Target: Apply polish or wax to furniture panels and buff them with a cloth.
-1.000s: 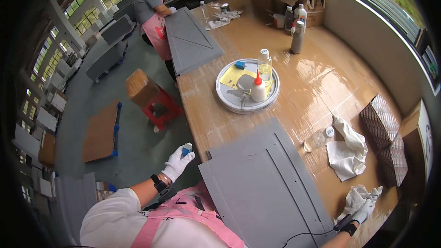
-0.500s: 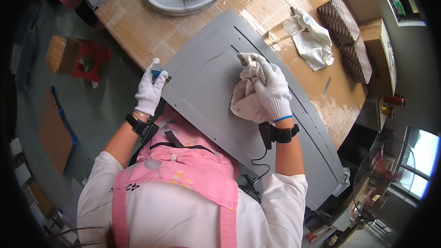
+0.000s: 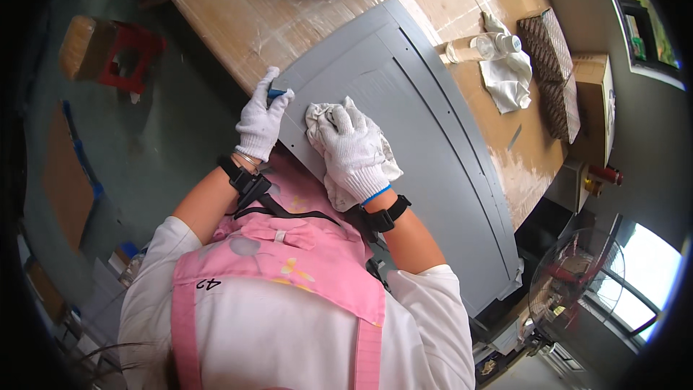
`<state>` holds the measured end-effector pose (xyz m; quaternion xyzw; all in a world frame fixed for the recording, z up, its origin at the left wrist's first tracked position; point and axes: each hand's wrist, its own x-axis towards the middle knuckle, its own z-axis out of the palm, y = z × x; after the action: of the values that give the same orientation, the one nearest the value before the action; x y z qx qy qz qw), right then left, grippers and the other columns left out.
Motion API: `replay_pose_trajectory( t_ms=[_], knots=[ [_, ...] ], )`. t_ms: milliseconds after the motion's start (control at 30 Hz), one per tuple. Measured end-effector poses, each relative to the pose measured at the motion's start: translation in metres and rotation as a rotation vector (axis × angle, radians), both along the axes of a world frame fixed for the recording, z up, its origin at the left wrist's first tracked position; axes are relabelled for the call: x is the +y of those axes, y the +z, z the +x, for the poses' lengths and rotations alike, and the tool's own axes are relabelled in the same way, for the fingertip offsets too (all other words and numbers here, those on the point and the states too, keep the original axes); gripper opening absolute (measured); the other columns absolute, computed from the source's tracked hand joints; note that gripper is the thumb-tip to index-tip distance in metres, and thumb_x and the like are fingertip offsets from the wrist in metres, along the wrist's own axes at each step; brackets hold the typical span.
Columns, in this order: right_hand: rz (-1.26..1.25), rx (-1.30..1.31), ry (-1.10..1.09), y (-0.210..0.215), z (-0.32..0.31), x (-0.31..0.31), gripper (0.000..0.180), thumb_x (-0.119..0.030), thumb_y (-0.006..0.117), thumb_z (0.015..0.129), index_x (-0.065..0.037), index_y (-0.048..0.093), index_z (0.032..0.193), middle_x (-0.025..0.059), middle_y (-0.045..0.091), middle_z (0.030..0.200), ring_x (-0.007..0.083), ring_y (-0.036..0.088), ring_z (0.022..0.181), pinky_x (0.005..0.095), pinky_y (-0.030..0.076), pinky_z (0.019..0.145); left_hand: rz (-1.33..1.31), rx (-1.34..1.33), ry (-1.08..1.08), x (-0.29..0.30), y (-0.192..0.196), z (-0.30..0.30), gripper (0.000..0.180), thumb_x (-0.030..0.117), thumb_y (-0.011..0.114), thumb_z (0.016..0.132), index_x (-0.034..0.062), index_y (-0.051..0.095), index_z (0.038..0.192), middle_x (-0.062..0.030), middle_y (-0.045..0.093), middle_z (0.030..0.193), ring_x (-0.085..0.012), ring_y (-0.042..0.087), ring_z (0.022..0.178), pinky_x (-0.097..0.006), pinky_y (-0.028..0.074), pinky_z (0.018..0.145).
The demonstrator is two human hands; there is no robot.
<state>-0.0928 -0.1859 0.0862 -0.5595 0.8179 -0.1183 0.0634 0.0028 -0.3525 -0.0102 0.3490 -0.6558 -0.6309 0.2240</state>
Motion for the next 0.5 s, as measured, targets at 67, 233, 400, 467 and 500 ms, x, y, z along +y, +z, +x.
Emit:
replay_pose_trajectory(
  t_ms=[67,233,400,467,500],
  knots=[
    [0.016,-0.023,0.054,0.003,0.004,-0.001,0.023,-0.022,0.062,0.083,-0.011,0.069,0.103,0.0139,0.060,0.116,0.0384,0.055,0.117,0.0514,0.046,0.096,-0.044,-0.038,0.008,0.000,-0.004,-0.001,0.056,0.019,0.072,0.093,0.0095,0.050,0.144,-0.0162,0.067,0.122,-0.0221,0.068,0.103,-0.034,0.053,0.092],
    [0.127,-0.085,0.116,0.023,-0.007,0.001,0.025,-0.018,0.064,0.080,-0.014,0.070,0.104,0.0112,0.061,0.119,0.0361,0.057,0.116,0.0477,0.049,0.095,-0.124,-0.093,-0.032,-0.003,0.005,-0.001,0.052,0.006,0.064,0.096,0.0074,0.048,0.146,-0.0050,0.066,0.107,-0.0104,0.064,0.092,-0.027,0.053,0.088],
    [0.183,0.181,-0.313,0.003,-0.052,0.039,0.034,-0.013,0.066,0.078,-0.014,0.070,0.112,0.0149,0.063,0.119,0.0346,0.060,0.113,0.0417,0.052,0.088,-0.129,-0.034,-0.025,-0.003,-0.006,0.000,0.053,0.012,0.069,0.094,0.0099,0.050,0.144,-0.0114,0.067,0.111,-0.0178,0.066,0.097,-0.031,0.054,0.089],
    [0.023,0.040,-0.387,-0.001,-0.051,0.041,0.037,-0.012,0.067,0.077,-0.013,0.069,0.114,0.0150,0.063,0.119,0.0356,0.060,0.112,0.0426,0.052,0.088,-0.073,-0.039,-0.031,-0.003,0.000,0.000,0.057,0.019,0.073,0.091,0.0135,0.050,0.143,-0.0198,0.068,0.119,-0.0304,0.068,0.106,-0.038,0.053,0.091],
    [-0.060,-0.032,-0.419,0.000,-0.050,0.038,0.039,-0.012,0.067,0.076,-0.013,0.069,0.115,0.0151,0.063,0.119,0.0361,0.060,0.111,0.0431,0.052,0.088,-0.107,-0.017,-0.002,-0.002,-0.006,0.001,0.057,0.020,0.073,0.091,0.0142,0.050,0.143,-0.0206,0.067,0.118,-0.0321,0.068,0.106,-0.039,0.054,0.091]
  ],
)
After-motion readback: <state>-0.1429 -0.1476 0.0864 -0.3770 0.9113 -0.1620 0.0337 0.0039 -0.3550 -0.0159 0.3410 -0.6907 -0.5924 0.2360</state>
